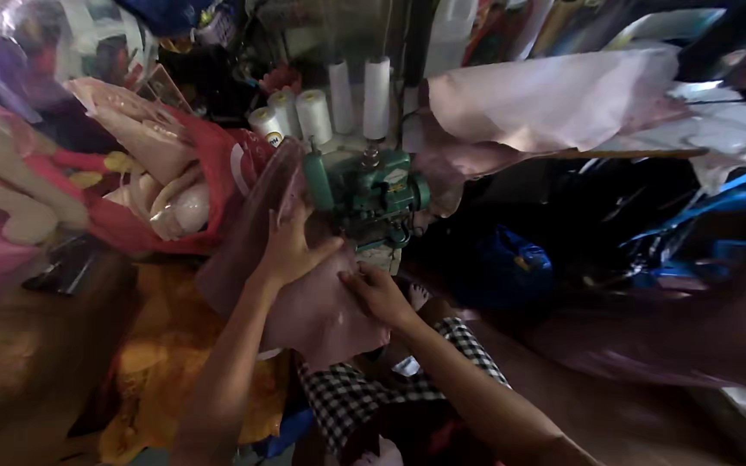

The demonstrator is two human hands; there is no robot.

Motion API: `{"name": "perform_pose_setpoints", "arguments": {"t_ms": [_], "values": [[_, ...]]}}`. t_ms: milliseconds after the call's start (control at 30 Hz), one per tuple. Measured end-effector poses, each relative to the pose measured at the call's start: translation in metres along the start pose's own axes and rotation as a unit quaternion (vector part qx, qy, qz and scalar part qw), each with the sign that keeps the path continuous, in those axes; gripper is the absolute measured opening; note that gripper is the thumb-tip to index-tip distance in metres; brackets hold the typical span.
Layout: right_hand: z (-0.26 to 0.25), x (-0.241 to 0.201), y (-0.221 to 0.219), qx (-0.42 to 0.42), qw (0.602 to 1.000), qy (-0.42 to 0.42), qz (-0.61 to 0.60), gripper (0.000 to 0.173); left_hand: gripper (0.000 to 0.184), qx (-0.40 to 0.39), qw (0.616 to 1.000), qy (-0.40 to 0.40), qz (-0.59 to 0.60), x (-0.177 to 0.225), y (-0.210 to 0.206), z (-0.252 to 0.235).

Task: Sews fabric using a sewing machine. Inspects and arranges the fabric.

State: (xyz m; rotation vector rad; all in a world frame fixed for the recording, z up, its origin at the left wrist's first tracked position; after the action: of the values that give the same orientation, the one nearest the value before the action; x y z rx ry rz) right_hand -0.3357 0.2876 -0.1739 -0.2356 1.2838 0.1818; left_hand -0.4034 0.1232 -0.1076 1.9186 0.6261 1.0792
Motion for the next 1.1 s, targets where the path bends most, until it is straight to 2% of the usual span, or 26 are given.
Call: {"name": "perform_pose_setpoints", "arguments": {"t_ms": [100, 233, 367, 467, 533, 633, 867, 1100], "values": [[-0.002, 0.004, 0.003, 0.012, 0.998, -0.006, -0.055, 0.024, 0.112, -0.042, 0.998, 0.009, -0.033, 0.002, -0.014, 0.011], [-0.016, 0.012, 0.017, 0.098, 0.971, -0.06, -0.21, 0.035, 0.12, -0.074, 0.996, 0.016, -0.037, -0.005, -0.017, 0.005], [-0.037, 0.001, 0.018, 0.115, 0.951, -0.114, -0.264, 0.02, 0.118, -0.081, 0.996, 0.007, -0.034, -0.011, -0.018, 0.0], [-0.046, -0.001, 0.017, 0.108, 0.926, -0.154, -0.327, 0.014, 0.119, -0.08, 0.996, 0.001, -0.036, -0.011, -0.018, 0.0], [-0.048, -0.002, 0.017, 0.11, 0.926, -0.155, -0.326, 0.011, 0.118, -0.075, 0.997, 0.002, -0.032, -0.01, -0.017, 0.0], [-0.049, -0.001, 0.015, 0.121, 0.935, -0.135, -0.305, 0.011, 0.116, -0.075, 0.997, 0.003, -0.03, -0.01, -0.018, 0.0], [-0.044, -0.002, 0.008, 0.208, 0.962, 0.011, -0.178, 0.015, 0.114, -0.062, 0.997, 0.0, -0.042, -0.003, -0.014, 0.006], [-0.055, 0.012, 0.0, 0.181, 0.949, 0.065, -0.25, 0.015, 0.111, -0.063, 0.996, 0.002, -0.057, -0.004, -0.016, 0.007]]}}
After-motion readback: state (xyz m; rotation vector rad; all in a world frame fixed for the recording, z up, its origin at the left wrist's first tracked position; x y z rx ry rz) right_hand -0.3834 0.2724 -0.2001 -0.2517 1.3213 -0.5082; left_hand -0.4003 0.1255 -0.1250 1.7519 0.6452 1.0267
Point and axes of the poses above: each hand's wrist, its own z-axis away from the middle knuckle, its own y-axis out of the back of the hand, x = y × z, the point moved 5 cm from there along -z, towards the middle knuckle, and after that the axes turned 7 degrees about -y, right-handed, at the moved point
